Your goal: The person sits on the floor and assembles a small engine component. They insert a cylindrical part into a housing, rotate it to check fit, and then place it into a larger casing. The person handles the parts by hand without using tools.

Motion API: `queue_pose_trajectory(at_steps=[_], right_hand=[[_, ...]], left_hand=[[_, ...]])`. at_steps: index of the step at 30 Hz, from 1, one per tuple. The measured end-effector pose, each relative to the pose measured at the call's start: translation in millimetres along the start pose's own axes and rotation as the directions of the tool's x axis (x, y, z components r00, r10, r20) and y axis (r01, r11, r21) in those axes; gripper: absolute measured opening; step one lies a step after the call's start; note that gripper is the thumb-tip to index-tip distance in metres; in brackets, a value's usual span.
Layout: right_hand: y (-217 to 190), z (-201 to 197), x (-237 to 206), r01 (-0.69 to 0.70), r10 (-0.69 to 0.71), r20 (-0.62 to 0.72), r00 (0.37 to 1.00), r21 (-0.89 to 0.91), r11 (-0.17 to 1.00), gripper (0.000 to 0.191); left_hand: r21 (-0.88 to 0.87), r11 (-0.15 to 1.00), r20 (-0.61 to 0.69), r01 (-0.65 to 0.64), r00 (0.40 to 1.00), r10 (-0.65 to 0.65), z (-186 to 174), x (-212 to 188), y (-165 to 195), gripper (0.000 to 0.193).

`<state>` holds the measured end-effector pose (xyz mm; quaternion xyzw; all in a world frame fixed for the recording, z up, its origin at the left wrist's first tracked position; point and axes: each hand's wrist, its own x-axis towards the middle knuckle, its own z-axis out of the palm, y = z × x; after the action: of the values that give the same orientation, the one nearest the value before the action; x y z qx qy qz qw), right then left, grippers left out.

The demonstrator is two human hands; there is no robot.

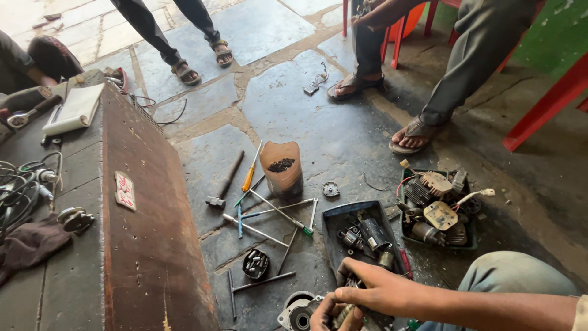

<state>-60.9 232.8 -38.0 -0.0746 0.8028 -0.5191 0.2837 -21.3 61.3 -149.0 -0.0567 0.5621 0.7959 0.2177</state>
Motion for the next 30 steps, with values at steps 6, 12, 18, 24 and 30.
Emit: queue_pose_trajectory(at_steps=[6, 12, 18, 24, 30], right_hand=[[-20, -3, -10, 0.036, -0.03, 0.095, 0.995, -0.064, 0.997, 0.044], [-46, -12, -18, 0.106, -0.085, 0.155, 0.984, -0.132, 0.986, 0.04], [-61, -19, -22, 0.166, -0.147, 0.101, 0.984, -0.211, 0.963, 0.045], [-59, -41, -5, 0.011, -0.046, -0.086, 0.995, -0.371, 0.928, 0.055], [-45, -109, 30, 0.102, -0.299, -0.45, 0.841, -0.411, 0.906, 0.051]], left_hand=[[-0.164, 0.986, 0.038, -0.028, 0.999, 0.034, -1, -6, 1, 0.037], [-0.288, 0.957, -0.042, 0.038, 0.998, -0.052, 5, -7, 9, 0.039], [-0.325, 0.945, 0.185, -0.031, 0.978, 0.096, -12, -3, 2, 0.03], [-0.617, 0.783, 0.09, 0.071, 0.996, -0.019, -14, 12, 8, 0.041], [-0.701, 0.693, 0.341, -0.169, 0.774, 0.534, -10, 15, 10, 0.029]])
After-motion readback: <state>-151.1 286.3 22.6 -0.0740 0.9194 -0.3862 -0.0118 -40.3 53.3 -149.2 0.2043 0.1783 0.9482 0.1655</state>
